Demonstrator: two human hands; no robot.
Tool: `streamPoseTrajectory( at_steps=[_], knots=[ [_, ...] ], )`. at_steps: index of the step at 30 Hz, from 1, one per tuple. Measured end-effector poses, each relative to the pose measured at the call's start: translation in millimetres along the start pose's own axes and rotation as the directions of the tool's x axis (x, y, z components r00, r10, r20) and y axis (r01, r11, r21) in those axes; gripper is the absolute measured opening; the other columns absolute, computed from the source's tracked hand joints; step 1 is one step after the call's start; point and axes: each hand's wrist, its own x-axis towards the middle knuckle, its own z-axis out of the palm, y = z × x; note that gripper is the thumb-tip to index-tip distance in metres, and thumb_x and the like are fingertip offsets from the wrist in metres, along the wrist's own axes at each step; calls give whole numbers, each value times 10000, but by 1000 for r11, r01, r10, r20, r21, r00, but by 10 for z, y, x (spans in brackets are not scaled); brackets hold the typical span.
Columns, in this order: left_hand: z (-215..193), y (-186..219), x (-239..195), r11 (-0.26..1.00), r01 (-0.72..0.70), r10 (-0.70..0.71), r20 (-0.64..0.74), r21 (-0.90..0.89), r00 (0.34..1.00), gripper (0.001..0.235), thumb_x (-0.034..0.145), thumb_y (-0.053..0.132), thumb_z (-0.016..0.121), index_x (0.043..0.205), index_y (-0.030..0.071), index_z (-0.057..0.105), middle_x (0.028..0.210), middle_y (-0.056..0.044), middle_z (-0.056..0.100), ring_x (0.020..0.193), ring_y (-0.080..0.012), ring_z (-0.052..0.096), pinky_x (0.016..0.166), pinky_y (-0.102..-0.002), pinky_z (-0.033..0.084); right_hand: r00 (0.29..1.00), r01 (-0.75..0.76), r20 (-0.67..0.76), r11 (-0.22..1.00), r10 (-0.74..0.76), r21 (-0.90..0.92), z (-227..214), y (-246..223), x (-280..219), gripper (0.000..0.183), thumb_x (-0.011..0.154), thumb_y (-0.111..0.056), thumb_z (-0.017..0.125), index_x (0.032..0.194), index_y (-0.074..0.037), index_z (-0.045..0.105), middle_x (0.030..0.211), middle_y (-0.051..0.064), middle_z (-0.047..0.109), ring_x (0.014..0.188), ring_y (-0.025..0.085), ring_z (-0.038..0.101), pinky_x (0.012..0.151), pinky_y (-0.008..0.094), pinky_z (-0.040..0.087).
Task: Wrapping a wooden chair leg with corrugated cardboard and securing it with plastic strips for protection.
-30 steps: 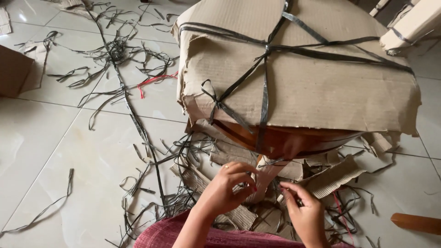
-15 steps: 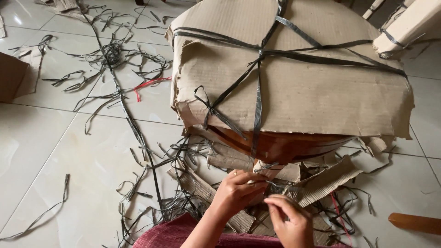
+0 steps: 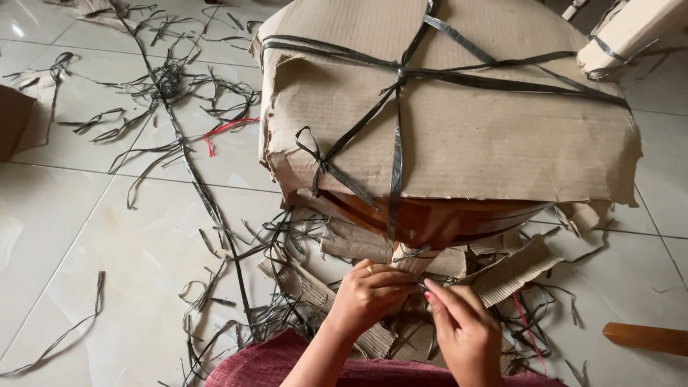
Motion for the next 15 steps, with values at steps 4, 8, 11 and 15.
streamPoseTrajectory(
  at_steps=[4, 8, 11, 15],
  knots=[
    [-26, -6, -37, 998, -8, 8, 1, 60, 1000, 95, 977, 120, 761, 1033, 186, 799, 1079, 52, 783, 924, -137, 733, 720, -312, 449, 999, -45, 27, 999, 45, -15, 134, 152, -80, 175, 908, -157, 721, 1068, -106, 769, 961, -4, 743, 800, 126, 713, 705, 253, 564],
    [-91, -15, -65, 999, 8, -8, -2, -47, 1000, 71, 949, 84, 771, 998, 124, 803, 1071, -5, 796, 907, -176, 757, 732, -329, 490, 993, -105, 67, 989, 99, 99, 314, 137, -101, 203, 854, -36, 742, 1055, -4, 748, 997, 117, 787, 828, 187, 781, 744, 235, 663],
    [-148, -14, -59, 996, -9, 9, -7, -83, 1000, 41, 945, 96, 781, 982, 105, 795, 1065, -8, 796, 908, -178, 760, 721, -335, 474, 964, -267, 60, 945, 260, 189, 422, 72, -157, 207, 842, -72, 763, 1042, -19, 767, 925, 95, 812, 711, 152, 774, 595, 220, 621],
    [-201, -13, -46, 994, -41, 39, -18, -105, 999, 41, 925, 66, 811, 914, 103, 798, 1062, 5, 794, 924, -179, 770, 723, -335, 487, 733, -657, 156, 630, 662, 414, 540, 44, -219, 294, 841, -90, 761, 1108, 34, 766, 964, 159, 832, 800, 208, 808, 695, 273, 674]
  ],
)
